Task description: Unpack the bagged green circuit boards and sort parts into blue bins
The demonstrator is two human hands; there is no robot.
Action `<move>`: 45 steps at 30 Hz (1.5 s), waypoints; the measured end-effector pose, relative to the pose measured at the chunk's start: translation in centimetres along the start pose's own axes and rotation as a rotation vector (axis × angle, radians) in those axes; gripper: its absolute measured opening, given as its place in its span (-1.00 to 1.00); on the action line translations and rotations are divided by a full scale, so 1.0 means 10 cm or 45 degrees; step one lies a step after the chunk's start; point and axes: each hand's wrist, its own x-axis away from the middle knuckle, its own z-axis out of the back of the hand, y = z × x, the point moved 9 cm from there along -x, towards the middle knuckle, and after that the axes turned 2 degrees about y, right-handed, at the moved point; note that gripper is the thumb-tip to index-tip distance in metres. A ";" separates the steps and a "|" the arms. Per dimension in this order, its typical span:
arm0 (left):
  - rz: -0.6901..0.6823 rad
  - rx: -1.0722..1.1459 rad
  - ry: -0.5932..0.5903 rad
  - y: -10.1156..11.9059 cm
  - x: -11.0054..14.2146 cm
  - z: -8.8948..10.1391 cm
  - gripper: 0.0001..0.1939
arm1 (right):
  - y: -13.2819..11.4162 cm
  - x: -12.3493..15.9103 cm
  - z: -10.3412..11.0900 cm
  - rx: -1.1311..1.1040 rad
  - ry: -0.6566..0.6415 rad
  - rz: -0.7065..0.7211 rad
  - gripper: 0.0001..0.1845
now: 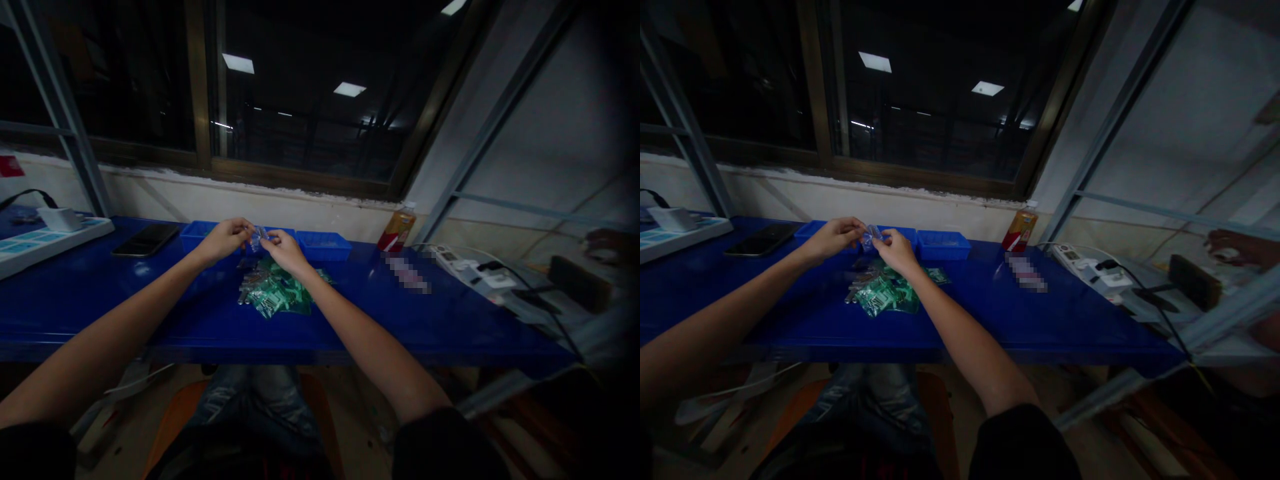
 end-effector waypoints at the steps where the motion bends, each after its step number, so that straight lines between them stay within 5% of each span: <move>1: -0.010 0.033 0.000 0.02 0.01 -0.01 -0.84 | 0.04 -0.01 -0.02 -0.098 -0.031 -0.046 -0.71; 5: 0.018 0.085 -0.004 0.03 0.01 -0.02 -0.84 | 0.04 0.00 -0.11 -0.409 -0.206 -0.136 -0.89; 8: 0.040 0.082 -0.016 -0.01 0.01 -0.04 -0.83 | -0.01 0.02 -0.09 -0.429 -0.186 -0.105 -0.90; 17: -0.221 -0.334 -0.089 0.08 0.02 -0.09 -0.75 | -0.27 0.09 -0.01 0.152 -0.043 0.391 -0.92; 23: -0.210 -0.520 -0.234 0.14 0.07 -0.17 -0.74 | -0.33 0.13 -0.04 0.300 -0.079 0.451 -0.91; 28: -0.196 -0.480 -0.212 0.13 0.04 -0.13 -0.71 | -0.33 0.12 -0.02 0.317 -0.064 0.450 -0.90; 34: 0.064 -0.251 -0.032 -0.16 -0.03 0.03 -0.81 | -0.30 0.09 0.07 0.366 0.001 0.446 -0.90; 38: 0.325 0.070 -0.231 -0.34 0.05 -0.15 -0.56 | -0.39 0.13 0.11 0.376 0.033 0.522 -0.92; 41: 0.452 0.204 -0.233 -0.35 0.12 -0.20 -0.60 | -0.49 0.20 0.06 0.374 0.004 0.633 -0.91; 45: 0.368 0.198 -0.089 -0.23 0.09 -0.13 -0.78 | -0.46 0.15 0.11 0.293 0.091 0.542 -0.84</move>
